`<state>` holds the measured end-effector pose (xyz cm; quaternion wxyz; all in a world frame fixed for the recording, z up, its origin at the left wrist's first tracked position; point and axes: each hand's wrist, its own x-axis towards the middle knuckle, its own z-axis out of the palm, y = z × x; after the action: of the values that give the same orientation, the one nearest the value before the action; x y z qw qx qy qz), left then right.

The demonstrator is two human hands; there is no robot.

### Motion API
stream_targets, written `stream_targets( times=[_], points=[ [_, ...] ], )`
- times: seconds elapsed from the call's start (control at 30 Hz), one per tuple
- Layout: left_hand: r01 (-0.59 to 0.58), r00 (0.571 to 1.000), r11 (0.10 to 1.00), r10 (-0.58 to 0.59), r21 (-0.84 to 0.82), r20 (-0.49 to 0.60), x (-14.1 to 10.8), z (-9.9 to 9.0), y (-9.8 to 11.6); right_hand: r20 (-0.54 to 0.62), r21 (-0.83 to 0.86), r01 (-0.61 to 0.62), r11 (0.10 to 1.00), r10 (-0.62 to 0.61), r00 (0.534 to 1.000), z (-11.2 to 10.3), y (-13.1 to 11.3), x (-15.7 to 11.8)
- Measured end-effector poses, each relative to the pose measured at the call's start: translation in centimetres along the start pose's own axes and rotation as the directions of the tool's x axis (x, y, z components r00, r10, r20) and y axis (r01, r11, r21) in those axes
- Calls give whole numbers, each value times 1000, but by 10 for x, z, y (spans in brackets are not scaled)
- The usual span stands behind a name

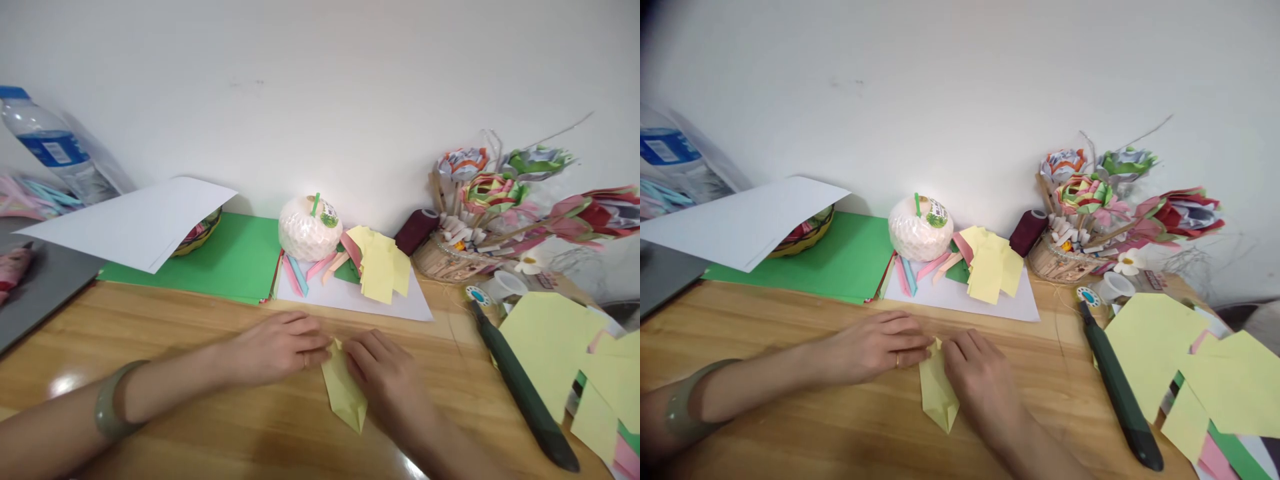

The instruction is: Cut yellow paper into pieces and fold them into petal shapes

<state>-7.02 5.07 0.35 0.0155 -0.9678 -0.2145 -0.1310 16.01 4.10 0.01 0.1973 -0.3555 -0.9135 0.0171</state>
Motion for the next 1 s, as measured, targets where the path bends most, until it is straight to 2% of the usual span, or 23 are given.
stream_targets(
  times=[0.27,0.63,0.83,1.0],
  points=[
    [35,999,999,-36,29,38,3,-1,1,59,29,97,995,-99,993,-7,-2,0],
    [26,994,998,-32,57,106,-3,2,1,77,22,134,991,-135,988,-9,-1,1],
    [21,994,998,-28,63,110,-3,2,1,70,32,138,990,-140,988,-8,2,-2],
    [19,994,998,-26,66,107,-1,0,2,120,63,87,994,-94,988,-7,0,-2]
  ],
)
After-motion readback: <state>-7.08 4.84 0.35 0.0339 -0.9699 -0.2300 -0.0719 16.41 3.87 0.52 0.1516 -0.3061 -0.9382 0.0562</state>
